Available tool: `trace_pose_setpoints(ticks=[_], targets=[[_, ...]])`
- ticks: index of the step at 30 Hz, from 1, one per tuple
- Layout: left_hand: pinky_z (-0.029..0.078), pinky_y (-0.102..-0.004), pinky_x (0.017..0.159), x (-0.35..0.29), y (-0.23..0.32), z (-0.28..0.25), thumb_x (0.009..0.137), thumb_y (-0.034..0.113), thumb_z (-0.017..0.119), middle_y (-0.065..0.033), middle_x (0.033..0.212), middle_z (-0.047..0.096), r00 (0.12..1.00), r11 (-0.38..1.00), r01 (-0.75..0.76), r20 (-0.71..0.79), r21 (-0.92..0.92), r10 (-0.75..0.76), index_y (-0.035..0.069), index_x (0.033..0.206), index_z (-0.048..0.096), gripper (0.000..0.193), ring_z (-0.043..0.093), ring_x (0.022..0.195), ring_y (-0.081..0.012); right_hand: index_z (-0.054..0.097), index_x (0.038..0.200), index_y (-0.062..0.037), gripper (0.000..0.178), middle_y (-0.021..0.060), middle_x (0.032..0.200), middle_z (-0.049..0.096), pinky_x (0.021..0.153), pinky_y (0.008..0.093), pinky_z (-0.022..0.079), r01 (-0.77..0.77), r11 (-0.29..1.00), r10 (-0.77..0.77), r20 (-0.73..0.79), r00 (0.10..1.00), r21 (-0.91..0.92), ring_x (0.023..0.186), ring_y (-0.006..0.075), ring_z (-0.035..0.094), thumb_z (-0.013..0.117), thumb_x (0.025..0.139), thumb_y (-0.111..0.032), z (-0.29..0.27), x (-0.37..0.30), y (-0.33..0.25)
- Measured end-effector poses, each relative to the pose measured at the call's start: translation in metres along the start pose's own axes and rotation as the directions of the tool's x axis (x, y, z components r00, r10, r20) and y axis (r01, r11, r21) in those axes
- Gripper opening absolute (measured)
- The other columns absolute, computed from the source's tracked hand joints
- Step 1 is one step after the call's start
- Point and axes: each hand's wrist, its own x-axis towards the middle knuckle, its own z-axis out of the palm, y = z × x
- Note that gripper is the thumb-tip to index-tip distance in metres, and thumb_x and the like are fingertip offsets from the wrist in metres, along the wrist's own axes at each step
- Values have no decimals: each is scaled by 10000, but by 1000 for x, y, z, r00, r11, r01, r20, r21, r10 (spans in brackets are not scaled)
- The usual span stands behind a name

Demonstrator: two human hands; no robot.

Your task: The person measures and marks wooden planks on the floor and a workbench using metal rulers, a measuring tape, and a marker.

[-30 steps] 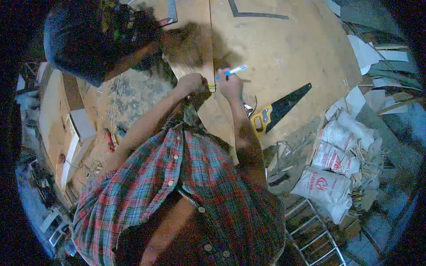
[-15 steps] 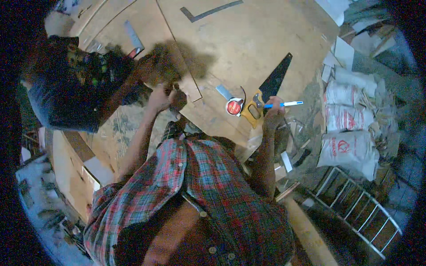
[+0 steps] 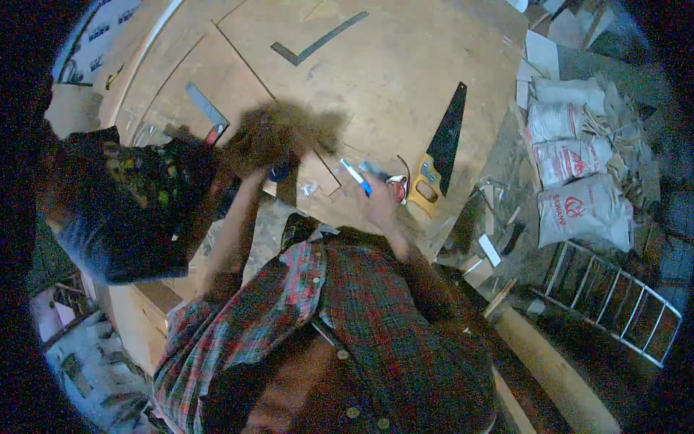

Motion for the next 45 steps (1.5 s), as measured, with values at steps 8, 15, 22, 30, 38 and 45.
trace_pose_setpoints(ticks=[8,15,22,30,38,45], targets=[[459,-496,1004,180,-15,-6,895,235,608,-143,1295,564,973,976,-89,225,201,42,113,1290,554,417,535,1219,-342,661,1098,-58,237,178,832,682,668,426,510,-154,978,161,34,986,-140,763,302,686,617,937,-227,14,-49,42],[377,-566,1091,260,-44,31,976,329,523,-111,1475,453,806,805,-504,505,313,309,178,1443,427,501,439,1368,-297,660,1132,-46,247,165,863,697,724,377,527,-383,917,373,-102,922,-107,816,213,699,585,961,-208,-1,-79,52],[464,-497,984,238,-13,20,959,264,546,-113,1243,590,771,733,-597,487,326,411,92,1231,566,322,571,1185,-315,660,1079,-24,250,123,699,611,594,314,463,-331,940,327,-61,943,-81,605,165,568,596,979,-243,-5,-52,44],[509,-434,868,82,90,1,953,185,573,-196,1124,589,934,951,-278,192,-132,300,63,1187,590,264,607,992,-377,652,988,-4,247,31,638,503,563,296,386,-266,939,263,46,964,219,621,99,490,595,991,-244,-7,-3,17],[477,-489,758,-129,154,-15,890,172,700,-213,994,592,967,960,-141,173,-243,186,2,1143,540,344,591,887,-416,633,874,-5,295,-30,633,473,538,269,348,-191,917,165,103,981,351,617,51,431,605,997,-272,43,-18,39],[472,-480,764,-172,146,-3,881,207,700,-189,986,595,960,996,-11,279,-87,35,29,1152,552,356,582,888,-403,623,817,3,339,87,607,573,539,373,423,-206,888,109,246,963,412,552,183,519,645,937,-313,56,-31,44]])
